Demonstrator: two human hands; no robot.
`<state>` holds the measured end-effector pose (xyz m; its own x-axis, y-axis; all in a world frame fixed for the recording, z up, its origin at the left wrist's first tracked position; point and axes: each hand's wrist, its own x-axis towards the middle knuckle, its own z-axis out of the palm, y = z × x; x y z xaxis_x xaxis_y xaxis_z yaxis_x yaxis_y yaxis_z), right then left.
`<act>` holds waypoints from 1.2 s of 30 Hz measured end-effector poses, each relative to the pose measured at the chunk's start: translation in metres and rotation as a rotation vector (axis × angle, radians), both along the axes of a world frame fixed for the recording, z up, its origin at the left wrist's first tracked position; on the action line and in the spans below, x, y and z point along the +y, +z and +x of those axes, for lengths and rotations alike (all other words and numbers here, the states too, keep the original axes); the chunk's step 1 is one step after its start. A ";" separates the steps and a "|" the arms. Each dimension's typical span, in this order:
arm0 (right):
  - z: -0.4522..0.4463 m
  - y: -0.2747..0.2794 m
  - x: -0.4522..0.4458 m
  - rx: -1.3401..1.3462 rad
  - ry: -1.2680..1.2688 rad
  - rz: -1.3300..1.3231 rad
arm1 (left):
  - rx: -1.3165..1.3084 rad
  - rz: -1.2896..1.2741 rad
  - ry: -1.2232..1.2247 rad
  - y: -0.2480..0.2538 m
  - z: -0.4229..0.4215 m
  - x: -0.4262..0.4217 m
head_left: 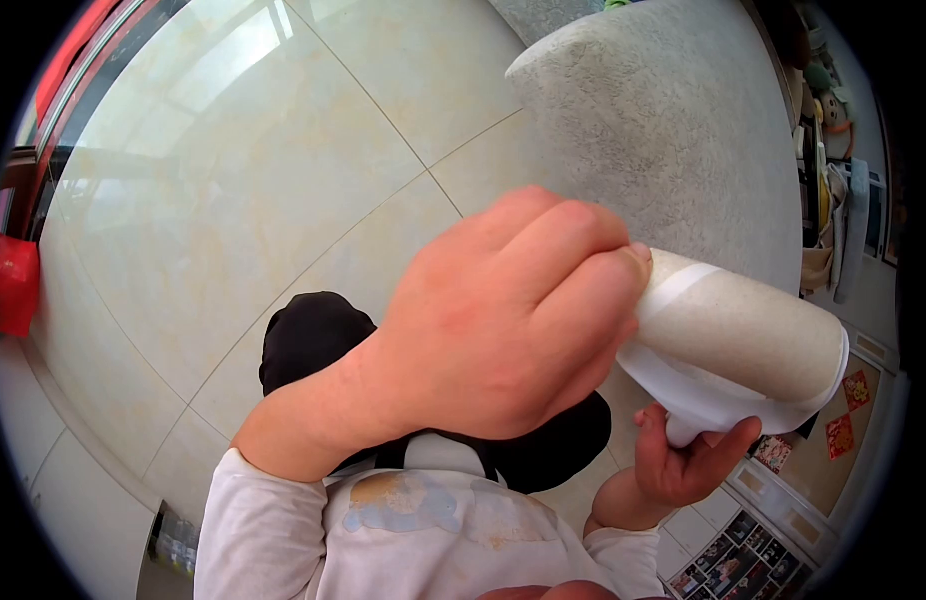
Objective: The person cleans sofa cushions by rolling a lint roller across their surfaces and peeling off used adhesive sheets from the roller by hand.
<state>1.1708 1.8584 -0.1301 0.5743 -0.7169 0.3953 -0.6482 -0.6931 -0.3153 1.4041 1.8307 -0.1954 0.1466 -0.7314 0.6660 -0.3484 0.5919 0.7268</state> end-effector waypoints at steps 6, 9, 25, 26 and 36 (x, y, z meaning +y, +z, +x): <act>-0.001 0.002 0.000 0.046 0.031 -0.009 | -0.020 0.031 0.002 0.000 -0.001 0.000; -0.001 0.003 0.001 0.060 0.012 -0.011 | -0.024 0.033 0.007 0.000 -0.002 -0.001; -0.001 0.000 0.004 -0.027 -0.011 0.050 | -0.009 -0.010 0.042 -0.004 -0.004 -0.004; 0.002 0.001 0.007 -0.002 -0.107 0.078 | -0.012 -0.003 0.036 -0.004 -0.003 -0.004; 0.003 0.002 0.004 -0.131 -0.105 0.041 | 0.102 -0.049 -0.028 -0.001 -0.008 -0.003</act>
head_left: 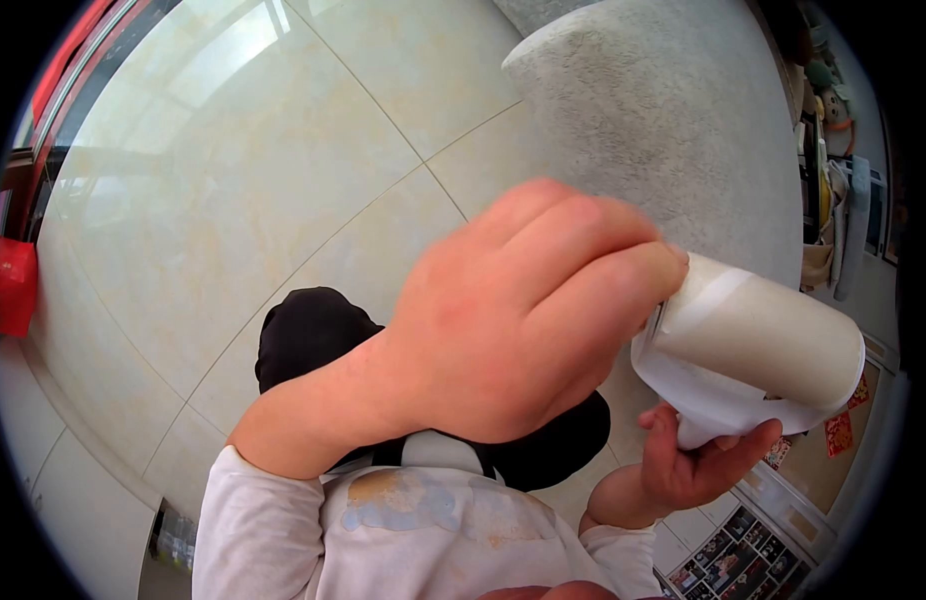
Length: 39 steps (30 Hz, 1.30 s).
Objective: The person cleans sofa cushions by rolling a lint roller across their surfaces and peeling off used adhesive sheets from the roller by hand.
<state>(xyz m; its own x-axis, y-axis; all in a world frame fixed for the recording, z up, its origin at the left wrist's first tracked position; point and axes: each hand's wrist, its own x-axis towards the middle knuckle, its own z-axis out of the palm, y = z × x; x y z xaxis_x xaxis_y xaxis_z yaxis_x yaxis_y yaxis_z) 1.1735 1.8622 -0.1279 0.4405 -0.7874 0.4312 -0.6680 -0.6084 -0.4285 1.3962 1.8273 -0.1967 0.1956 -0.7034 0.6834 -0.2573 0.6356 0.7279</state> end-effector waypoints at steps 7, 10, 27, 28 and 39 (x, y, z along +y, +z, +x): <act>0.000 -0.001 0.001 0.017 0.012 -0.021 | 0.003 -0.095 0.004 -0.002 0.001 0.002; 0.002 -0.001 0.002 0.010 0.000 -0.015 | -0.023 -0.103 0.016 -0.002 0.002 0.004; 0.010 0.004 -0.001 -0.020 0.076 0.019 | 0.048 -0.200 0.136 -0.003 -0.002 0.003; 0.010 0.004 -0.001 -0.014 0.071 0.019 | 0.045 -0.198 0.131 -0.003 -0.001 0.002; 0.009 0.002 -0.002 0.006 0.090 0.012 | 0.110 -0.203 0.117 -0.002 0.003 -0.002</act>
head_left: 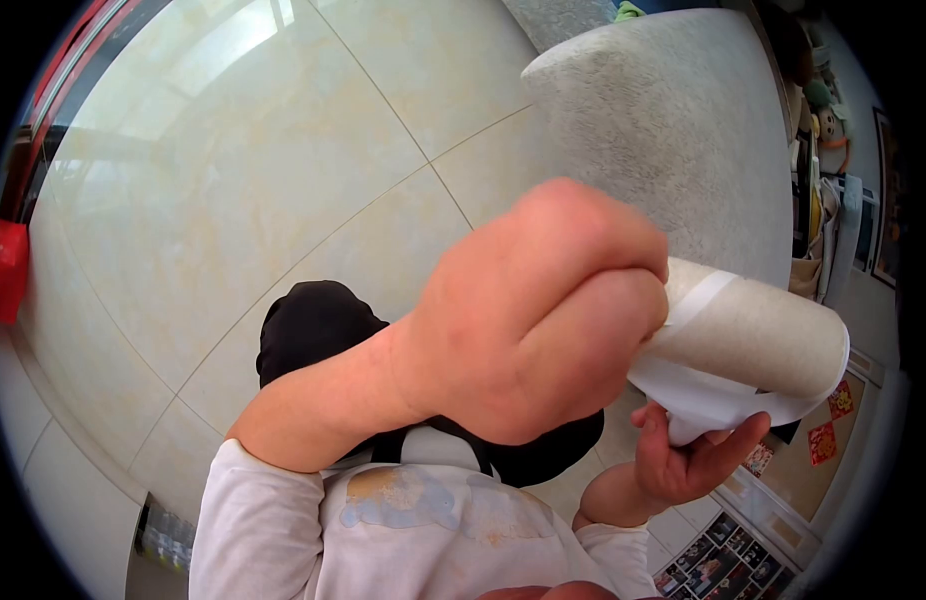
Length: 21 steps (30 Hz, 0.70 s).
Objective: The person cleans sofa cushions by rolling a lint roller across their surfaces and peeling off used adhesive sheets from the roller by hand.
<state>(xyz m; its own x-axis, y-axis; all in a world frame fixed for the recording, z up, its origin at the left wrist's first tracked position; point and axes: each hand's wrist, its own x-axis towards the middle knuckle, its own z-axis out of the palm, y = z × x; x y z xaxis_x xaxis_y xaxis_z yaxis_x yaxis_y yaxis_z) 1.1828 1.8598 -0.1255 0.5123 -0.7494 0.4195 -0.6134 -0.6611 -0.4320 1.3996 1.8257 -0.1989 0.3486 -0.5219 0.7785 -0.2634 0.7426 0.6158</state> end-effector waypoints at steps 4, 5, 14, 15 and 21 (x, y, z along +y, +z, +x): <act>0.000 0.001 0.000 0.058 0.014 -0.003 | 0.039 0.025 -0.036 -0.001 0.006 -0.001; -0.002 0.000 0.001 0.057 0.014 -0.012 | 0.033 0.036 -0.037 -0.001 0.007 -0.001; -0.013 -0.007 0.009 0.007 0.022 0.067 | 0.074 0.121 -0.133 -0.006 0.017 -0.001; -0.013 -0.008 0.009 -0.009 0.011 0.064 | 0.090 0.129 -0.147 -0.008 0.016 -0.002; -0.024 -0.009 0.009 -0.091 0.096 0.198 | 0.242 0.231 -0.251 -0.015 0.020 -0.004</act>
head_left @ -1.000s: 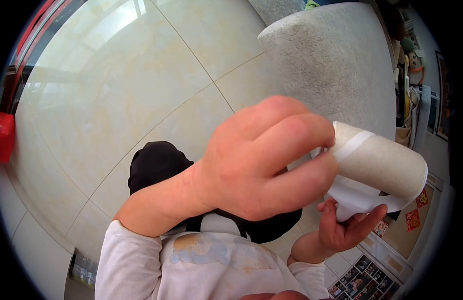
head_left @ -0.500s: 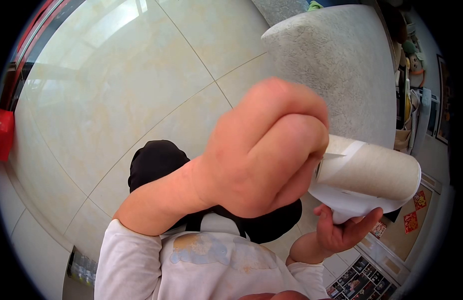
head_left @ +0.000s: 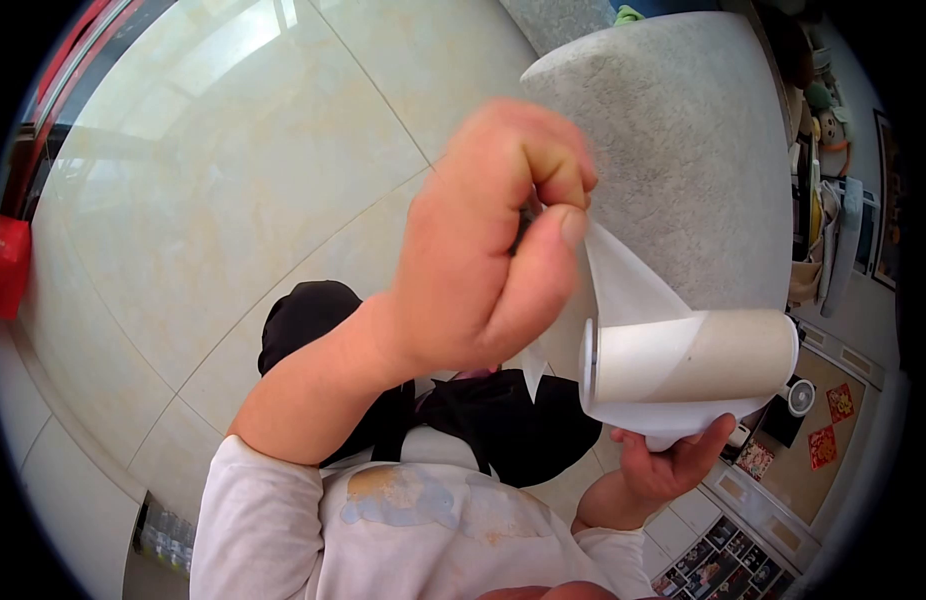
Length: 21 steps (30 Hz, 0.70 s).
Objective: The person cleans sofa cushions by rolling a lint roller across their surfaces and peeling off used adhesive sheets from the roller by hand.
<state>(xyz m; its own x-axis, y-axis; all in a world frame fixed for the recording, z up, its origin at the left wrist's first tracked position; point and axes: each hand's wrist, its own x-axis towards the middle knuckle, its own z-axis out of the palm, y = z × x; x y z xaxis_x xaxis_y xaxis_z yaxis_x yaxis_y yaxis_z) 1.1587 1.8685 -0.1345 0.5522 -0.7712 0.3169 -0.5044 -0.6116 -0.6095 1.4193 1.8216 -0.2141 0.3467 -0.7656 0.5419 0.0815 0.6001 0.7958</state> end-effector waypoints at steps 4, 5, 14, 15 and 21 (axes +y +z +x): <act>-0.009 -0.003 0.005 -0.023 -0.115 0.109 | 0.243 0.142 -0.112 0.000 0.000 -0.003; -0.016 -0.005 0.004 0.018 -0.054 0.118 | 0.367 0.157 -0.186 -0.002 0.001 -0.004; -0.014 -0.019 -0.007 0.044 0.015 0.128 | 1.014 0.310 -0.417 -0.018 0.022 -0.019; -0.015 -0.021 -0.007 0.041 0.008 0.122 | 0.829 0.349 -0.447 -0.015 0.019 -0.018; -0.015 -0.029 -0.014 0.058 0.015 0.142 | 0.282 0.582 -0.704 -0.019 0.003 -0.011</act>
